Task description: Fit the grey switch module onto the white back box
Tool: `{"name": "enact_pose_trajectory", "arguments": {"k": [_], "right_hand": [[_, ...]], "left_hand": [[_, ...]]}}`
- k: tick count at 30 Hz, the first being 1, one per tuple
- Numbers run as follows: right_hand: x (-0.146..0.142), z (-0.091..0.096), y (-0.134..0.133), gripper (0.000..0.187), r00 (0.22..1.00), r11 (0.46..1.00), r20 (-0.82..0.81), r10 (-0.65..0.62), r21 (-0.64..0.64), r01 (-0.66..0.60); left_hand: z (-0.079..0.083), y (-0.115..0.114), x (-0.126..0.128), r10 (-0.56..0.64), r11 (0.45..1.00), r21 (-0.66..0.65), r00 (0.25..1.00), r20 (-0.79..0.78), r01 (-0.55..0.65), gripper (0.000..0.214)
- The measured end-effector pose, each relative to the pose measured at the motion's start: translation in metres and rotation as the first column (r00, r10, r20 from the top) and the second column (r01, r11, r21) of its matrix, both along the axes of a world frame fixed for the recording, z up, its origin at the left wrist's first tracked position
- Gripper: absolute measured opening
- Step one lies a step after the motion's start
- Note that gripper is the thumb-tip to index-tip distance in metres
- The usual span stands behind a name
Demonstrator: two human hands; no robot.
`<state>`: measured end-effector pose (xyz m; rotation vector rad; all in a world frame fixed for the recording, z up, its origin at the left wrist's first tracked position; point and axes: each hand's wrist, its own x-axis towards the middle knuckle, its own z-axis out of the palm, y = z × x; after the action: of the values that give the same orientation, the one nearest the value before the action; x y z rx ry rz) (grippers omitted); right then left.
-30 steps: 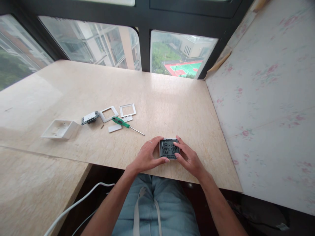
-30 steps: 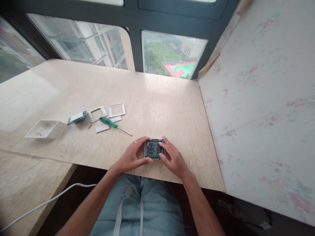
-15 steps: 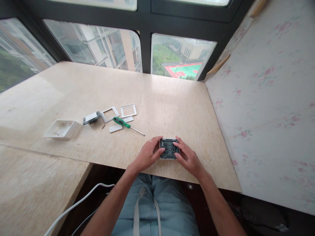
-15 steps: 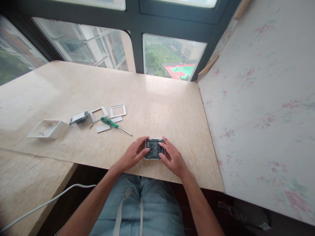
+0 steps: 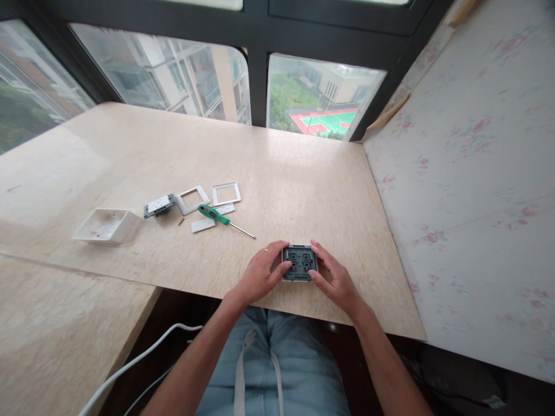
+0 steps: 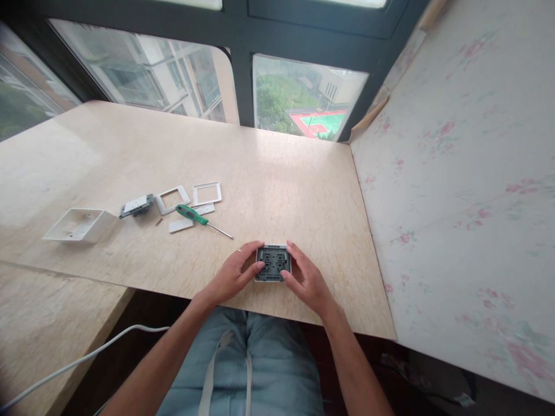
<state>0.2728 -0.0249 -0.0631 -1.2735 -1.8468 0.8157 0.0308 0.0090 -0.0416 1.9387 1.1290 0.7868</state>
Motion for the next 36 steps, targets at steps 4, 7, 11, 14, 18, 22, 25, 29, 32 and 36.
{"name": "enact_pose_trajectory", "arguments": {"k": [4,7,11,14,18,22,25,29,32,36], "right_hand": [[0.0002,0.0029,0.0010,0.058,0.999,1.000,0.034,0.001,0.025,-0.001],[0.0006,0.0038,0.0012,0.059,0.999,1.000,0.040,0.004,0.026,-0.005],[0.0012,0.0024,0.0005,0.058,1.000,1.000,0.018,0.004,0.016,-0.005],[0.0014,0.0019,0.0001,0.058,1.000,1.000,0.006,0.008,0.005,-0.008],[0.0015,0.0022,0.0002,0.058,1.000,1.000,0.012,0.011,0.007,-0.011],[0.0016,0.0019,0.0002,0.058,1.000,1.000,0.005,0.017,0.003,-0.017],[0.0016,0.0014,0.0001,0.059,1.000,1.000,-0.001,0.019,-0.004,-0.019],[0.0014,0.0012,0.0001,0.059,1.000,1.000,-0.011,0.022,-0.005,-0.022],[0.0013,0.0027,0.0003,0.059,0.999,0.999,-0.005,0.033,-0.001,-0.033],[0.0015,0.0069,0.0009,0.058,0.999,0.999,0.006,0.051,0.003,-0.051]], "left_hand": [[-0.0018,0.0001,-0.0007,-0.001,1.000,0.002,1.000,-0.002,0.001,0.043],[-0.0025,-0.0002,-0.0011,0.003,1.000,-0.002,1.000,-0.006,-0.003,0.043],[-0.0026,-0.0003,-0.0007,0.003,1.000,-0.007,1.000,-0.012,-0.003,0.042],[-0.0030,-0.0004,-0.0002,0.003,1.000,-0.004,1.000,-0.016,-0.003,0.043],[-0.0040,-0.0015,0.0000,0.008,1.000,-0.005,1.000,-0.028,-0.009,0.044],[-0.0036,-0.0033,-0.0008,0.006,1.000,0.003,0.999,-0.049,-0.006,0.045],[-0.0028,-0.0041,-0.0025,-0.014,1.000,0.001,0.998,-0.064,0.014,0.052],[-0.0029,-0.0044,-0.0047,-0.038,0.999,-0.003,0.993,-0.112,0.038,0.079],[-0.0032,-0.0041,-0.0054,-0.043,0.999,-0.016,0.991,-0.131,0.041,0.087],[-0.0037,-0.0033,-0.0064,-0.060,0.998,-0.032,0.992,-0.114,0.056,0.089]]}}
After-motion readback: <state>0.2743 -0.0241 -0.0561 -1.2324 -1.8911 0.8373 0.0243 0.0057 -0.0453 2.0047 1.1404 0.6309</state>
